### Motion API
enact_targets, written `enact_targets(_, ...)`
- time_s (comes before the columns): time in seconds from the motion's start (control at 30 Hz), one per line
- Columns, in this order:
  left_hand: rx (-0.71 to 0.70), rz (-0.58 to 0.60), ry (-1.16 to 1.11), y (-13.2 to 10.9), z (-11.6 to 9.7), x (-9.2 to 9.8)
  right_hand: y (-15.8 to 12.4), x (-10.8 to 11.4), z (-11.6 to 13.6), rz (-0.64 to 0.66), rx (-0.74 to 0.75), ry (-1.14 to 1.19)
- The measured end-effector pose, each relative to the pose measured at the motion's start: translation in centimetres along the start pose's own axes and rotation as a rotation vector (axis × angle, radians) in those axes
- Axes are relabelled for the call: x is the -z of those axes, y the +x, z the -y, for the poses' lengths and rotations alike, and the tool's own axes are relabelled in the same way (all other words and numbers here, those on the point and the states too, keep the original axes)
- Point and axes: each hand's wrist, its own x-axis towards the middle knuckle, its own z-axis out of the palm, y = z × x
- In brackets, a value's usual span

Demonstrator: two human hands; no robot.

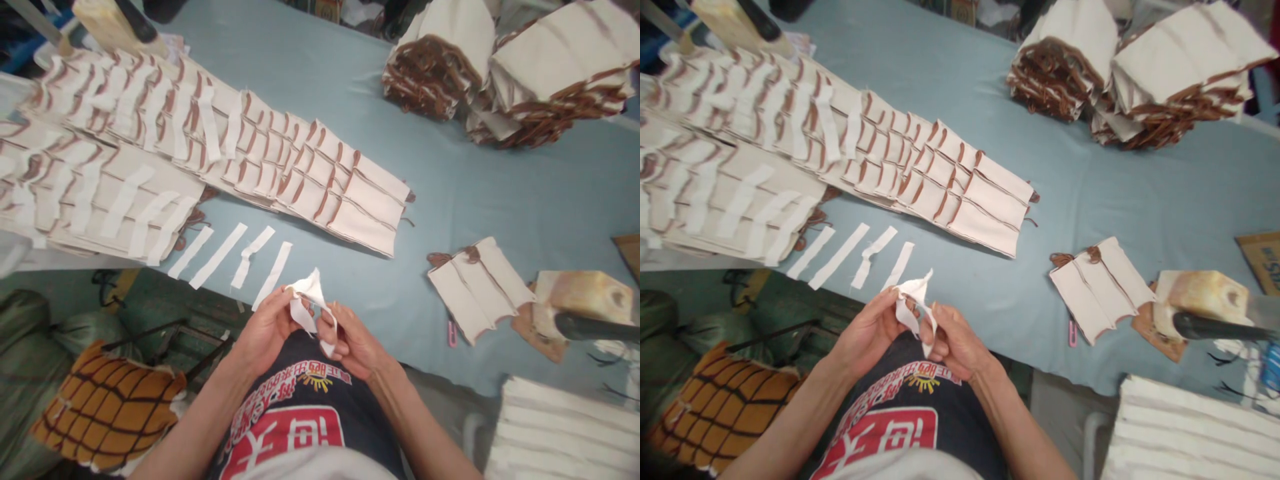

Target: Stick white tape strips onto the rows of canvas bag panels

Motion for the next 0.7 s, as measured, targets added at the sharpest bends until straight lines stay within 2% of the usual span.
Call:
enact_targets(0.1, -0.073, -0.057, 0.074, 0.3, 0.2, 0.2, -0.7, 0.3, -0.3, 0.047, -0.069, -0.051)
enact_targets(0.27, -0.224, -0.149, 0.256, 1.1, 1.3, -0.4, -1.1, -0.2, -1.5, 0.039, -0.148, -0.107)
enact_targets(0.37, -0.344, -0.211, 0.437, 1.1, 1.9, -0.6, -1.8, -0.8, -1.8, 0.046, -0.154, -0.050)
enact_targets(0.47, -0.466, -0.246, 0.657, 0.5, 2.0, -0.3, -3.1, -1.3, -1.3, -0.012, -0.108, 0.086)
enact_targets(0.57, -0.499, -0.194, 0.845, -0.3, 1.9, 0.5, -4.6, -1.4, 0.0, -0.100, -0.023, 0.223)
enact_targets(0.7, -0.425, -0.075, 0.989, -0.9, 1.5, 2.1, -6.3, -0.6, 2.3, -0.186, 0.163, 0.371)
